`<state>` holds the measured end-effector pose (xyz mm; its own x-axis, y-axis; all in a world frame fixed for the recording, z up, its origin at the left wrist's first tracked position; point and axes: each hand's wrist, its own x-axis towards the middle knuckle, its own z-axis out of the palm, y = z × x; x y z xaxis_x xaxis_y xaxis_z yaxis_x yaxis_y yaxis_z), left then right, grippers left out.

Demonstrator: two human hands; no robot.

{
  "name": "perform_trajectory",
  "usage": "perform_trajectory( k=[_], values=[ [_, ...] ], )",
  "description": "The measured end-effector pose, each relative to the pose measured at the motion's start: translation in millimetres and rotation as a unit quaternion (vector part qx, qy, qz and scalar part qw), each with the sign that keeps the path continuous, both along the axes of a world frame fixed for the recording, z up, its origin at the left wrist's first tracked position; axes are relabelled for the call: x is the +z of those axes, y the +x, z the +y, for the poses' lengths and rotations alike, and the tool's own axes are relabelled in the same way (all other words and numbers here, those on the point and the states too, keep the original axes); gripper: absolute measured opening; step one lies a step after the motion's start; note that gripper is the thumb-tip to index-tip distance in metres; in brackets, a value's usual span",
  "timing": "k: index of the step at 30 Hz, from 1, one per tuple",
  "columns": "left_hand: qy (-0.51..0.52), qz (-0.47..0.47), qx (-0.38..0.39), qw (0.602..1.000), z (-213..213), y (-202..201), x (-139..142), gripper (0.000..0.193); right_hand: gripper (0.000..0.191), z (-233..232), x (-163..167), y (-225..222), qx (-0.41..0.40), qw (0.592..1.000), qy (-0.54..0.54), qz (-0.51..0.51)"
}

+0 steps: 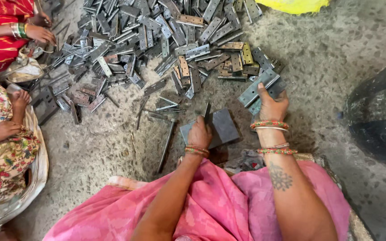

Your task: The person sits on the floor and assembles small metal hinge components. They pick up two flat metal plates, align them, and use a metal rod to press them together on a metal block. The assembled pieces are then placed into a nearby bucket.

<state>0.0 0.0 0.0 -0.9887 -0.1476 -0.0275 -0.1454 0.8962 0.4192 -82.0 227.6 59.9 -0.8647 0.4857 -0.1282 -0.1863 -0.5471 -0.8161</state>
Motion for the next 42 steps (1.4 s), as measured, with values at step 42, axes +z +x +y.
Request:
perform_trajectory(
  k=[42],
  values=[
    [0.229,0.047,-0.127,0.964,40.2,45.8,111.6,0.04,0.039,-36.4,0.4,81.4,0.326,0.923,0.15,-0.137]
  ],
)
